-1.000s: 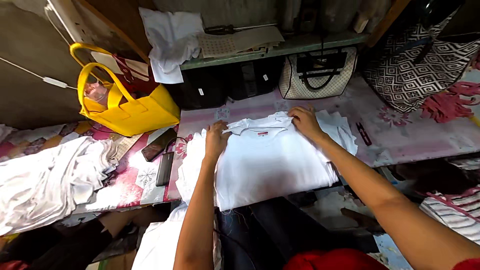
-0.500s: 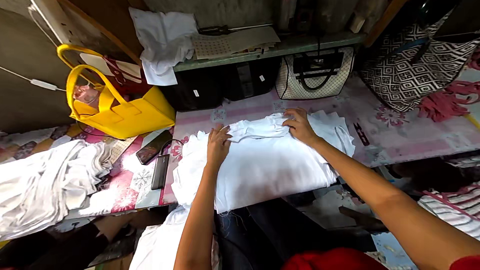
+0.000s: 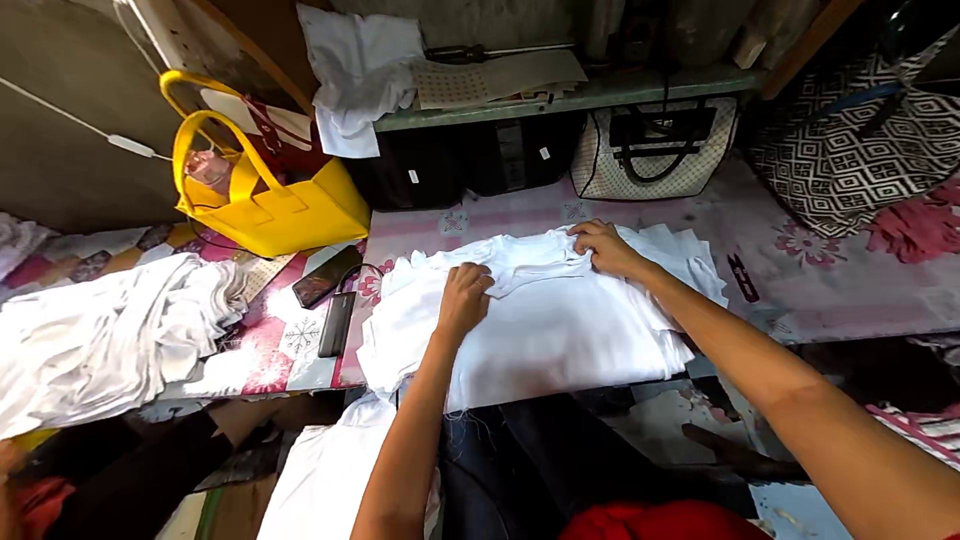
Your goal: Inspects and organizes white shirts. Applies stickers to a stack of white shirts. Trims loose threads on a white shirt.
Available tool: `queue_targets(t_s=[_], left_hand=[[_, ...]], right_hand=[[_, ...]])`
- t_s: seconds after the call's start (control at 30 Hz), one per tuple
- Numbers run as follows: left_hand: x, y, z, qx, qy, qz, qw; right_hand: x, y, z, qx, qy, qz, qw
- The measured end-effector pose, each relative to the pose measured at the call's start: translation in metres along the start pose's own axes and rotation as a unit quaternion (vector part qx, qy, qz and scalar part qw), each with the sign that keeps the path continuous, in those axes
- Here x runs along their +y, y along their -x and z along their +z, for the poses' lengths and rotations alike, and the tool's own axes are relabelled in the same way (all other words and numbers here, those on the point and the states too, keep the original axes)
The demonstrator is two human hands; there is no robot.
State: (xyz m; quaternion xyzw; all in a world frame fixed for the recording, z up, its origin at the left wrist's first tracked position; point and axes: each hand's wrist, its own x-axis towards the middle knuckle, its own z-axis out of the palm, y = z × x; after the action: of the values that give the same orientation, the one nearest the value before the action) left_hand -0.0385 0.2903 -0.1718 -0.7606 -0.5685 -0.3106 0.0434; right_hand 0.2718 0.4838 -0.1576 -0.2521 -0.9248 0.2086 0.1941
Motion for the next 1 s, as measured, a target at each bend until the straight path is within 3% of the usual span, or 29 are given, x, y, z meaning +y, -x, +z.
queue_targets(t_s=[0.07, 0.1, 0.23, 0.33, 0.4, 0.47, 0.53, 0.6, 0.67, 0.7, 0.77, 0.87, 0.93, 1.0], left_hand=[[0.008, 0.012, -0.003, -0.009, -0.012, -0.007, 1.0], [0.012, 0.012, -0.007, -0.021, -0.014, -0.046, 0.999], [0.029, -0.026, -0.022, -0.129, -0.027, -0.312, 0.941], [0.024, -0.051, -0.015, -0.167, -0.057, -0.351, 0.92], [0.019, -0.052, -0.011, -0.138, -0.067, -0.308, 0.939], [0.017, -0.04, -0.009, -0.045, -0.053, -0.188, 0.98], [0.02, -0.021, -0.009, 0.013, -0.03, -0.049, 0.998], [0.029, 0.0, -0.01, 0.007, -0.015, 0.048, 0.999], [0.036, 0.015, -0.013, -0.031, -0.026, 0.073, 0.996], [0.038, 0.019, -0.015, -0.038, -0.038, 0.047, 0.997], [0.04, 0.016, -0.021, -0.062, -0.042, -0.083, 0.994], [0.034, -0.013, -0.033, -0.113, -0.011, -0.284, 0.952], [0.025, -0.031, -0.032, -0.141, -0.011, -0.343, 0.928], [0.018, -0.04, -0.027, -0.142, -0.02, -0.352, 0.925]], right_hand=[[-0.003, 0.004, 0.001, 0.022, 0.006, -0.006, 1.0], [-0.005, 0.006, 0.002, 0.033, 0.009, -0.013, 0.999], [-0.009, 0.01, 0.006, 0.043, 0.008, -0.027, 0.999], [-0.015, 0.011, 0.0, 0.02, -0.005, -0.014, 1.0], [-0.018, 0.014, -0.001, 0.031, -0.001, -0.054, 0.998], [-0.021, 0.017, -0.003, 0.047, -0.003, -0.069, 0.997], [-0.022, 0.016, -0.006, 0.017, -0.013, -0.011, 1.0], [-0.017, 0.011, -0.005, -0.028, -0.011, 0.051, 0.998], [-0.014, 0.008, -0.001, -0.016, -0.006, 0.043, 0.999], [-0.014, 0.008, 0.002, 0.003, 0.004, 0.018, 1.0], [-0.014, 0.012, 0.006, 0.053, 0.035, -0.058, 0.996], [-0.018, 0.027, 0.006, 0.09, 0.078, -0.169, 0.978], [-0.02, 0.037, 0.008, 0.088, 0.107, -0.209, 0.968], [-0.024, 0.043, 0.007, 0.076, 0.131, -0.229, 0.961]])
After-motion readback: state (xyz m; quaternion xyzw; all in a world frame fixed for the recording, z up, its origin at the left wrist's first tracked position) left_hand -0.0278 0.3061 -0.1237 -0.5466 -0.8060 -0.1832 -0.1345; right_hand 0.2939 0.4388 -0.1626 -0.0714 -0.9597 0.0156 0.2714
